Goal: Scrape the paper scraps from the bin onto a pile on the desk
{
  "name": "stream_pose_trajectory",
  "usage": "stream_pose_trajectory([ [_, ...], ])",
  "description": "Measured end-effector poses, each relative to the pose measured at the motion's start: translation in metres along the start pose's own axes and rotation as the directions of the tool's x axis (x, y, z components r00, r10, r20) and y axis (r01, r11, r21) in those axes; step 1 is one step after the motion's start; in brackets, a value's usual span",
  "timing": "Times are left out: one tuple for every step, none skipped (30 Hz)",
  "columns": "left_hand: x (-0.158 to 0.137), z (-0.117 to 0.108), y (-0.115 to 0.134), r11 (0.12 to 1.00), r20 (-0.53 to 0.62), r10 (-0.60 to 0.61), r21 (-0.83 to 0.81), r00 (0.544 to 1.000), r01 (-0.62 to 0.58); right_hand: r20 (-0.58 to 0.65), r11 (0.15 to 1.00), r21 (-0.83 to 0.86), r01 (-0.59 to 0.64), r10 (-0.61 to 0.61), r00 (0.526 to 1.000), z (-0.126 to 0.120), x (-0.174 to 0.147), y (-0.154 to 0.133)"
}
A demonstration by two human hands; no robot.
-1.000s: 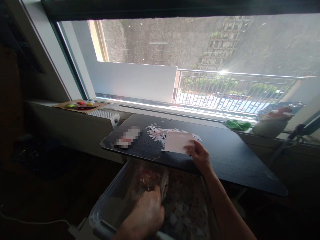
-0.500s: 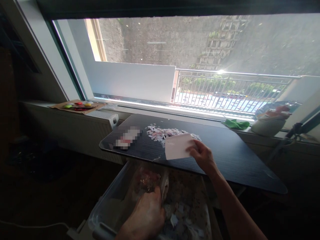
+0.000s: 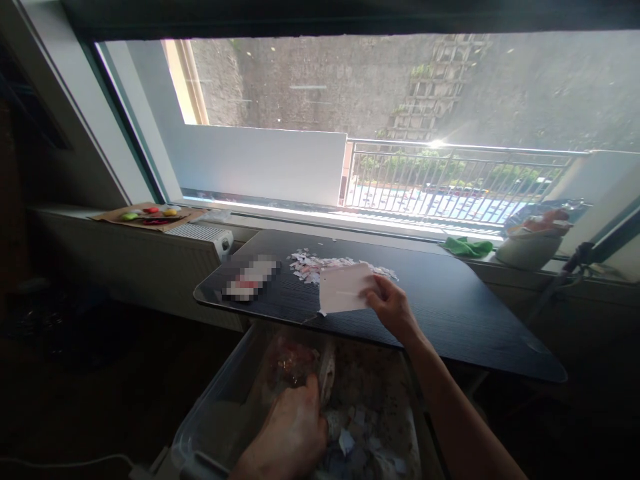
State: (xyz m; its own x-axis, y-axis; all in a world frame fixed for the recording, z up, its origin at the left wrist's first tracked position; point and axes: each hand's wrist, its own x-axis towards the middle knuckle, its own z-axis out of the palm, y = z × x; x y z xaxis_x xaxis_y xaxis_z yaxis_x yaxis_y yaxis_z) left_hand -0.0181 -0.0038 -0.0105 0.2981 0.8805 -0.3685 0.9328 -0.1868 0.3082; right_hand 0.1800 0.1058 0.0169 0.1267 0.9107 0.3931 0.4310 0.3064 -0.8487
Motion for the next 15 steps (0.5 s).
stream_pose_trajectory([
  [0.0, 0.0, 0.0, 1.0, -0.002, 0.001, -0.003, 1.0, -0.001, 0.016, 1.0, 0.003, -0.001, 0.001, 1.0, -0.001, 0.0, -0.002],
  [0.0, 0.0, 0.0, 1.0, -0.004, 0.003, -0.009, 1.0, -0.003, 0.029, 1.0, 0.0, -0.005, 0.005, 1.0, -0.004, -0.001, -0.004],
  [0.0, -0.001, 0.001, 1.0, -0.003, 0.002, -0.016, 1.0, -0.002, 0.044, 1.0, -0.009, -0.01, 0.01, 0.999, -0.008, -0.002, -0.006],
  [0.0, -0.002, 0.001, 1.0, -0.002, -0.001, -0.022, 1.0, 0.001, 0.061, 1.0, -0.027, -0.014, 0.016, 0.998, -0.013, -0.003, -0.008],
  [0.0, -0.002, 0.001, 1.0, 0.0, -0.003, -0.022, 1.0, 0.003, 0.071, 0.998, -0.055, -0.018, 0.022, 0.997, -0.018, -0.005, -0.009],
  [0.0, -0.003, 0.002, 1.0, 0.003, -0.006, -0.019, 1.0, 0.006, 0.065, 0.996, -0.09, -0.022, 0.028, 0.997, -0.023, -0.006, -0.01],
  [-0.001, -0.003, 0.002, 1.0, 0.002, -0.005, -0.014, 1.0, 0.005, 0.042, 0.991, -0.13, -0.024, 0.03, 0.999, -0.027, -0.007, -0.01],
  [-0.001, -0.004, 0.002, 1.0, -0.002, 0.0, -0.01, 1.0, 0.0, 0.007, 0.985, -0.169, -0.026, 0.027, 1.0, -0.031, -0.007, -0.01],
  [-0.001, -0.004, 0.002, 1.0, -0.009, 0.006, -0.007, 1.0, -0.006, -0.034, 0.979, -0.203, -0.027, 0.02, 0.999, -0.034, -0.008, -0.01],
  [-0.001, -0.004, 0.002, 1.0, -0.012, 0.01, -0.006, 1.0, -0.01, -0.072, 0.973, -0.23, -0.027, 0.011, 0.997, -0.035, -0.008, -0.01],
  [-0.001, -0.004, 0.003, 1.0, -0.013, 0.009, -0.008, 1.0, -0.009, -0.1, 0.968, -0.251, -0.027, 0.002, 0.995, -0.035, -0.007, -0.01],
  [-0.001, -0.005, 0.003, 1.0, -0.008, 0.004, -0.012, 1.0, -0.004, -0.116, 0.964, -0.266, -0.024, -0.007, 0.993, -0.034, -0.007, -0.009],
  [-0.001, -0.005, 0.003, 1.0, 0.004, -0.005, -0.016, 1.0, 0.005, -0.121, 0.96, -0.278, -0.021, -0.013, 0.993, -0.032, -0.007, -0.009],
  [-0.001, -0.006, 0.004, 1.0, 0.021, -0.015, -0.019, 1.0, 0.015, -0.121, 0.957, -0.288, -0.017, -0.018, 0.993, -0.029, -0.006, -0.008],
  [-0.001, -0.006, 0.004, 1.0, 0.033, -0.022, -0.019, 0.999, 0.023, -0.121, 0.957, -0.292, -0.009, -0.027, 0.992, -0.025, -0.005, -0.008],
])
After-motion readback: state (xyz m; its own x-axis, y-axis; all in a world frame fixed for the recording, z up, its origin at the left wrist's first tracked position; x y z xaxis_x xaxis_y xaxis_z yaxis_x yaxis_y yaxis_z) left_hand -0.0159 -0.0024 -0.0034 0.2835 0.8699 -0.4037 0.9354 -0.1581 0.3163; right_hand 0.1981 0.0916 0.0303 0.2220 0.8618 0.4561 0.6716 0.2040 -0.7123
